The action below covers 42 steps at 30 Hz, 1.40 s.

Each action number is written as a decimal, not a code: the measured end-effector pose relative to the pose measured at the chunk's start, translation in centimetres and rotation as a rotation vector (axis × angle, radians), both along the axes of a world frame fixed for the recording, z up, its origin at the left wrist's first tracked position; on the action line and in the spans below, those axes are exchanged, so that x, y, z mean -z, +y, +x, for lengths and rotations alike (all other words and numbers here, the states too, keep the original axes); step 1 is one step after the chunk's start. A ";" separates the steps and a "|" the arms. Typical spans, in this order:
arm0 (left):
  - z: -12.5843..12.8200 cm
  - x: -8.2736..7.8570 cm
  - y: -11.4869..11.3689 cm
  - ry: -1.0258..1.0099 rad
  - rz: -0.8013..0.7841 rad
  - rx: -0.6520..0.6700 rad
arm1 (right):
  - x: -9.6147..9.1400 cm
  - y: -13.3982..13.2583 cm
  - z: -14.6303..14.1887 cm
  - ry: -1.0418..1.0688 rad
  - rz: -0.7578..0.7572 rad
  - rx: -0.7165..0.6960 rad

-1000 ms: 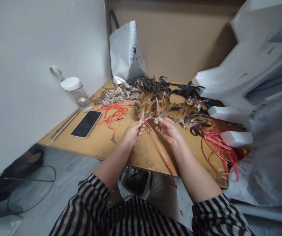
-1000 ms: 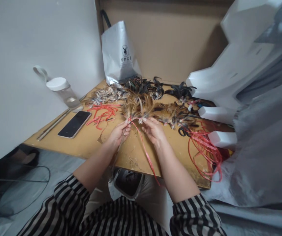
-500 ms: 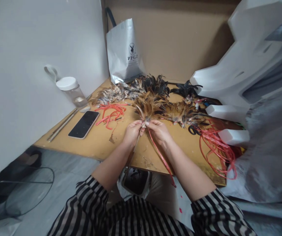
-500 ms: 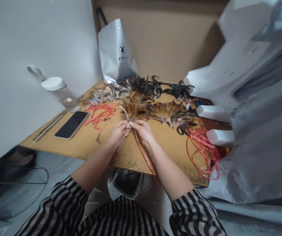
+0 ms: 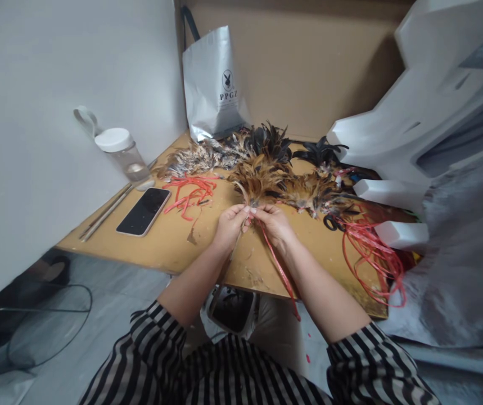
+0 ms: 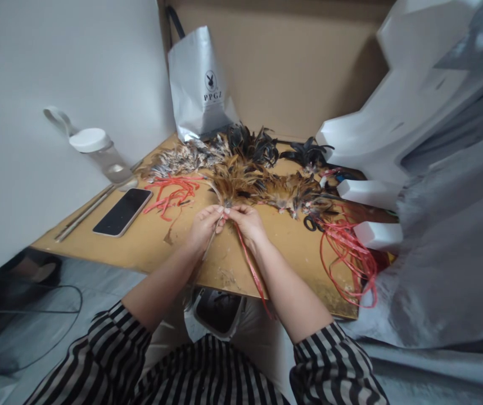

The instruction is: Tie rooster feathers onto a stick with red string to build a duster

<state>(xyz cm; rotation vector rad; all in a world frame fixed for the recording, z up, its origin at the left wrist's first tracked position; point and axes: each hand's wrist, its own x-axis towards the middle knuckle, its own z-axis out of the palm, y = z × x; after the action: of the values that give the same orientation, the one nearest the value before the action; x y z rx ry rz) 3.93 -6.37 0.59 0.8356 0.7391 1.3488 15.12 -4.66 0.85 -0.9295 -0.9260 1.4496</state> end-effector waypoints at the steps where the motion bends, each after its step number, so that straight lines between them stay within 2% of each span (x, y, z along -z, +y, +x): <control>1: 0.0 0.1 0.0 0.005 0.007 0.004 | -0.1 0.0 0.0 0.004 -0.013 -0.012; 9: 0.1 0.5 0.3 0.024 0.004 -0.007 | -1.0 -0.5 0.5 0.031 -0.174 -0.157; 12: 0.0 0.5 0.6 0.025 -0.006 -0.054 | -1.3 -0.8 0.7 0.004 -0.164 -0.252; 14: -0.1 0.4 0.8 0.026 -0.004 -0.101 | -1.3 -1.0 0.9 -0.090 -0.139 -0.289; 16: -0.2 0.4 0.8 0.044 -0.001 -0.139 | -1.1 -1.1 1.1 -0.247 -0.033 -0.208; 19: -0.4 0.2 0.4 0.107 0.030 -0.150 | -0.9 -1.6 1.2 -0.557 0.268 -0.042; 21: -0.5 0.1 0.1 0.178 0.090 -0.152 | -0.9 -2.1 1.1 -0.757 0.462 -0.004; 25: -1.2 -0.1 -0.3 0.487 0.339 -0.249 | -1.6 -3.6 0.7 -1.001 0.763 0.022; 28: -2.3 -0.6 -0.7 0.869 0.552 -0.359 | -2.3 -4.5 0.5 -1.062 0.857 0.008; 30: -3.1 -1.3 -1.3 1.131 0.644 -0.373 | -3.1 -5.0 0.7 -1.070 0.887 -0.034; 33: -4.3 -2.8 -2.9 1.479 0.729 -0.307 | -5.3 -5.7 1.6 -1.148 0.954 -0.125; 37: -5.5 -5.8 -5.7 1.870 0.885 -0.110 | -9.5 -6.5 3.1 -1.495 1.096 -0.135; 40: -6.3 -8.3 -7.9 2.021 1.060 0.039 | -12.1 -6.6 3.6 -1.654 1.166 -0.136; 42: -7.0 -9.7 -9.1 2.046 1.150 0.074 | -13.0 -6.4 3.6 -1.582 1.143 -0.156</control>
<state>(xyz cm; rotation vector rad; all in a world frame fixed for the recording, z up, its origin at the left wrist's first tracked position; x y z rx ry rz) -3.07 -15.50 10.32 3.2164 1.2730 0.2168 18.71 -11.09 13.86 -0.9382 -2.5677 -0.2087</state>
